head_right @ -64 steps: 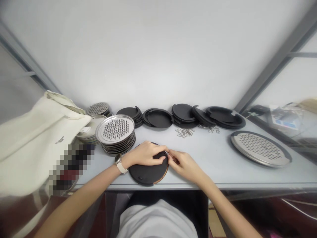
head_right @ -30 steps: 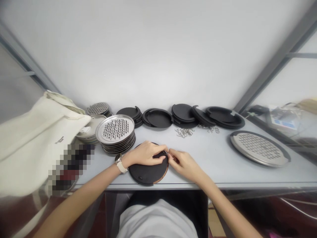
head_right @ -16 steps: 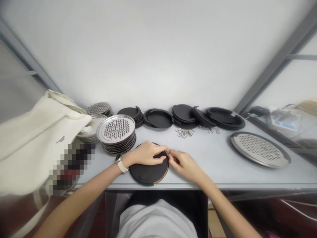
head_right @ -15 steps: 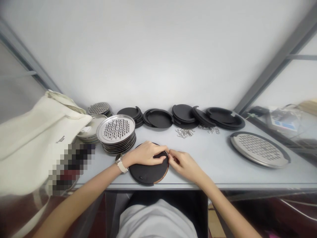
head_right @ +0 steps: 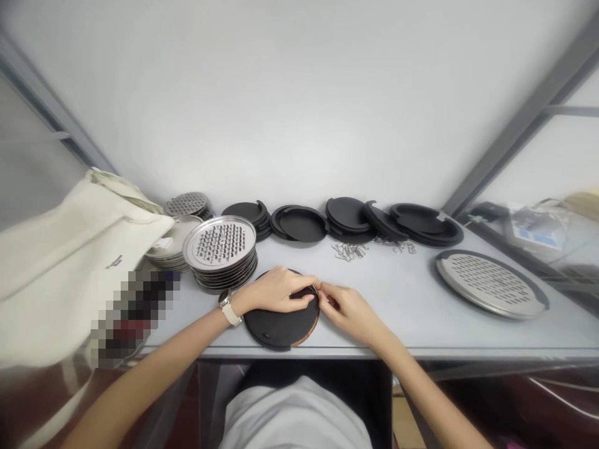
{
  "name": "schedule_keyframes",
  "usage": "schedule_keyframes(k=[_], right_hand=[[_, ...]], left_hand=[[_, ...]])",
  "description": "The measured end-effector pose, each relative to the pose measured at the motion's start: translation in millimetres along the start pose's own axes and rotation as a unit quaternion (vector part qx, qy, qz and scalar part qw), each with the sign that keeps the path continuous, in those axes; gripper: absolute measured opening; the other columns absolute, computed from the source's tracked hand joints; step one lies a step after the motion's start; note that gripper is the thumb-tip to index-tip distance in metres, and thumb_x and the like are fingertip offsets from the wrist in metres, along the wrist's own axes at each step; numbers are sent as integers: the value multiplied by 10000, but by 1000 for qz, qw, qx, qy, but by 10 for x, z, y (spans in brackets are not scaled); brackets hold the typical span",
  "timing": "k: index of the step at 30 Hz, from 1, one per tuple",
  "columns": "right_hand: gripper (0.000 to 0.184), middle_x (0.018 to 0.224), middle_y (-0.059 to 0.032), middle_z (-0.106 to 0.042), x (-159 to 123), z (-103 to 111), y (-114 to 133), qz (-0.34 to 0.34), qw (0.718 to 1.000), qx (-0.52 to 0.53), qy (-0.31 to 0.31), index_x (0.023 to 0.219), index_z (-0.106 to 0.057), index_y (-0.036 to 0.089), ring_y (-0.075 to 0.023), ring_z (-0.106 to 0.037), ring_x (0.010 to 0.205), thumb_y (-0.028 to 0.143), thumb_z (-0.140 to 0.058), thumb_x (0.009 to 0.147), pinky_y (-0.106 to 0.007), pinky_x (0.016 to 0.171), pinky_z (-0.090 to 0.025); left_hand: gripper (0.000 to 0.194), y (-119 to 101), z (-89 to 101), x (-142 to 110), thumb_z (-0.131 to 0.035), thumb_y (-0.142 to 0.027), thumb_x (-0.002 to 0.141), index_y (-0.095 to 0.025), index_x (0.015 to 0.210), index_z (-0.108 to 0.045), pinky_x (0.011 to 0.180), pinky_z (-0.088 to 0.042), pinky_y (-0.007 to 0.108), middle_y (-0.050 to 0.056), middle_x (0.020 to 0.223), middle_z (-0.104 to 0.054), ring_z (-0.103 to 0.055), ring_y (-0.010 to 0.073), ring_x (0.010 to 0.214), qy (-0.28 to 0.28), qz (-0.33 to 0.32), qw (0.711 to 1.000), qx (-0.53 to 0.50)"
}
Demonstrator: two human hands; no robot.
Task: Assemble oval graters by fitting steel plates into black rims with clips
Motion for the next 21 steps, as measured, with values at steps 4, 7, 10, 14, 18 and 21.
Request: schedule_keyframes(k=[4, 7, 10, 14, 18, 21], right_hand=[[295, 617, 37, -443, 0, -1, 5, 3, 1000, 1, -3, 764, -472, 199, -118, -403, 541, 344, -328, 977, -234, 551, -321], [302, 614, 36, -445, -4, -4, 12, 5, 1000, 5, -3, 760, -468, 201, -120, -409, 542, 355, -329, 980, -232, 549, -326], [307, 609, 35, -449, -3, -2, 19, 8, 1000, 3, -6, 745, -459, 203, -121, -411, 535, 353, -331, 980, -232, 542, -329], [305, 622, 28, -480, 4, 0, 20, 10, 1000, -3, -6, 762, -486, 199, -124, -440, 540, 343, -331, 982, -235, 553, -344], [317, 643, 17, -515, 5, 3, 18, 13, 1000, -8, -6, 771, -504, 194, -129, -469, 559, 340, -322, 987, -239, 575, -358], [323, 647, 12, -521, 4, 1, 16, 14, 1000, -9, -5, 769, -501, 193, -132, -478, 566, 346, -319, 988, -242, 580, -362]], left_hand=[[176, 1, 1, -4, -449, -324, 911, -230, 1033, -533, 620, -362, 242, 4, 820, -685, -639, 178, 719, -1, 1, 1000, -2], [168, -1, 11, -4, -453, -327, 914, -228, 1027, -528, 611, -361, 246, 6, 824, -685, -646, 181, 726, -6, 0, 1000, -1], [165, -8, 18, -4, -453, -332, 918, -225, 1022, -522, 602, -363, 252, 7, 818, -685, -650, 184, 721, -6, -1, 1000, -2], [169, -13, 13, -4, -446, -339, 926, -221, 1030, -508, 606, -363, 253, 10, 841, -690, -654, 188, 739, -2, 1, 1000, 5], [195, -10, 5, -5, -444, -354, 929, -214, 1050, -501, 595, -360, 259, 19, 849, -690, -658, 195, 748, -11, 0, 1000, 21], [208, -10, 0, -7, -444, -363, 930, -208, 1058, -498, 591, -362, 259, 23, 844, -689, -658, 197, 745, -16, -3, 1000, 26]])
Point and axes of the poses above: each hand's wrist, its own x-axis towards the middle knuckle, its own z-axis out of the back of the hand, y = z × x, the point moved 5 cm from there along x, towards the middle knuckle
